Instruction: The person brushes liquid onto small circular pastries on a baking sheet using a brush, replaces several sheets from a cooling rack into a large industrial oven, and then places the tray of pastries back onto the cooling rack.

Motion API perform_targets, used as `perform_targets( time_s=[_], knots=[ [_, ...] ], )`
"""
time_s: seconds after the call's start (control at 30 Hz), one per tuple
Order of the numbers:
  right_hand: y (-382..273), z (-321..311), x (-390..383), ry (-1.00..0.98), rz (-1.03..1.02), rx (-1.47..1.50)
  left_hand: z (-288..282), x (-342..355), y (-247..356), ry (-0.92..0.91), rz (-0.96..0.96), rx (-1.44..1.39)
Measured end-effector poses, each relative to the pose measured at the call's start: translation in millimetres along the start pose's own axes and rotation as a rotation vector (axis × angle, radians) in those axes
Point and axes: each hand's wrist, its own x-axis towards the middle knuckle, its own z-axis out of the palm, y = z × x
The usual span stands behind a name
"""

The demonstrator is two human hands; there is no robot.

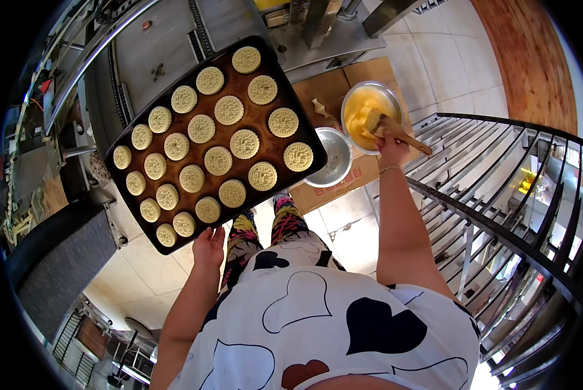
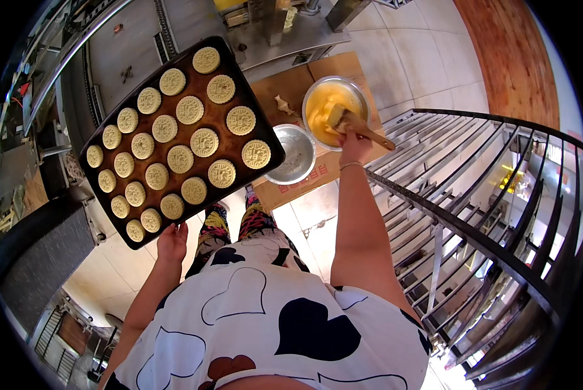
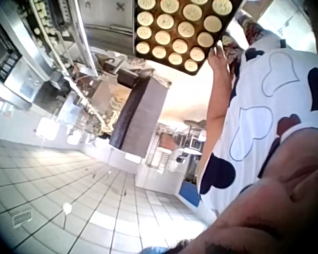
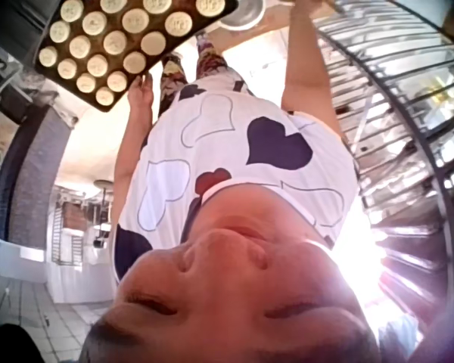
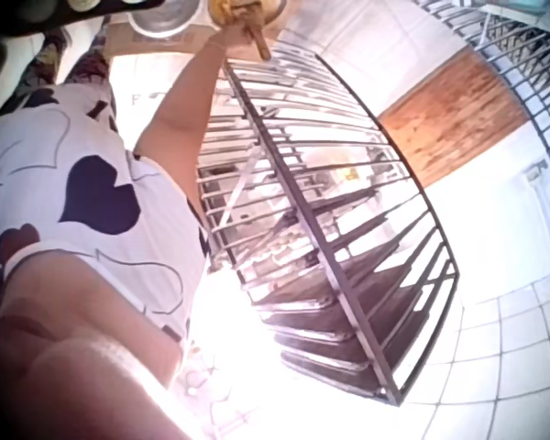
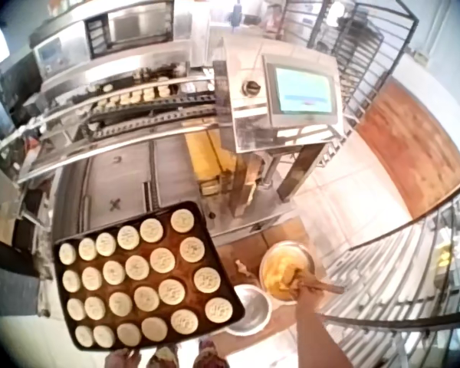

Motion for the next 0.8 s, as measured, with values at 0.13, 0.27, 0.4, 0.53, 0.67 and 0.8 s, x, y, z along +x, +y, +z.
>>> perform_targets(
  time_s=[0.13,0.27,0.4,0.53,0.67,0.8],
  knots=[
    [27.5,-6.3,-17.3,-0.161,-0.332,-0.452,0.3,4.3,2.3,-0.061,0.005,0.036],
    [26.3,-22.3,-37.9,-0.292,-0.525,-1.011,-2.6,-1.8,4.9,-0.029,-0.056,0.036],
    [-29.2,-1.7,-72.9,-0.318,-0.008,-0.473,-19.8,8.3,5.3,-0.104,-0.149,0.073],
    [-57.4,83.5,-135.5,-0.373,0.028,-0.086,-41.0,-0.3,24.5,-0.238,-0.215,0.274],
    [-28.7,206.5,-210.7,-0.638,0.121,-0.016,-52.1,-28.5,67.8,-0.153,-0.186,0.737],
    [3.2,311.3,-274.6,-0.874,0.103,0.007,-114.4,-15.8,88.7,-0.114,0.020,0.889]
  ],
)
